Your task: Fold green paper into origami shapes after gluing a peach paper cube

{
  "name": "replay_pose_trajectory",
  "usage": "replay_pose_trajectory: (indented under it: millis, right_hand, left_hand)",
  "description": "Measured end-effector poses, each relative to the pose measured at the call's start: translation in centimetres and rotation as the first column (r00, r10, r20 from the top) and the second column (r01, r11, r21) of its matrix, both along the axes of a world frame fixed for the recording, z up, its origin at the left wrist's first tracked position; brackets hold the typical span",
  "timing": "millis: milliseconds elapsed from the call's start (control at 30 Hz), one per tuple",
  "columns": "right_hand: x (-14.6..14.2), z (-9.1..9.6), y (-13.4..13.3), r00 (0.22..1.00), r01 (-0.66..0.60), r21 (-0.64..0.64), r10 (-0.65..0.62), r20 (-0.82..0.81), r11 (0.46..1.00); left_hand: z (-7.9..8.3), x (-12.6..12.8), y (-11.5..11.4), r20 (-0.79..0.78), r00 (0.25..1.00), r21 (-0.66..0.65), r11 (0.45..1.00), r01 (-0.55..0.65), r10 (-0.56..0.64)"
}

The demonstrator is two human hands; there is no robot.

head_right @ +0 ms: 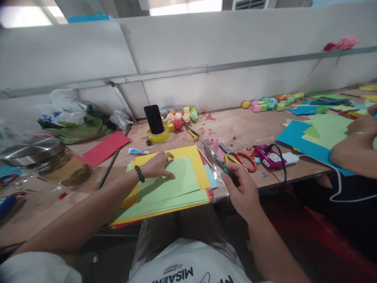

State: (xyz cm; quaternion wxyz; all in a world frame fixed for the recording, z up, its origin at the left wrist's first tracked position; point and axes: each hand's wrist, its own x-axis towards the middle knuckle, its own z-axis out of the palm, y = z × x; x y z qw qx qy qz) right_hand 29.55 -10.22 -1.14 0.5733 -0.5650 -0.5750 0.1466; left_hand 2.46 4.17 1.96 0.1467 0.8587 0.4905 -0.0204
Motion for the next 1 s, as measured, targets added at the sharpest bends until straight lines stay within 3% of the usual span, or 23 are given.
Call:
replay_pose_trajectory:
  millis: [133,333,733,1000]
  right_hand:
    - [-0.2,-0.5,0.1,0.986,-0.030,-0.037,0.036,0.164,0.999]
    - [-0.4,-1.2,0.7,0.956,-0.039,-0.023,0.044,0.289,0.999]
    - [-0.1,-2.3,1.0,0.916,-0.023,0.056,-0.002,0.400,0.998]
    - [-0.1,-2.4,1.1,0.888,-0.032,0.068,-0.003,0.460,0.997]
  left_hand:
    - [0.1,0.1,0.2,0.017,1.000,-0.041,0.999,0.004,-0.004]
    - [0.3,0.7,0.6,0.005,0.999,-0.092,0.995,0.049,-0.048]
    - [0.6,1.4,0.7,-0.061,0.998,-0.115,0.993,-0.017,0.010]
    - [0.5,1.7,0.9,-0.071,0.997,-0.108,0.994,0.031,-0.039]
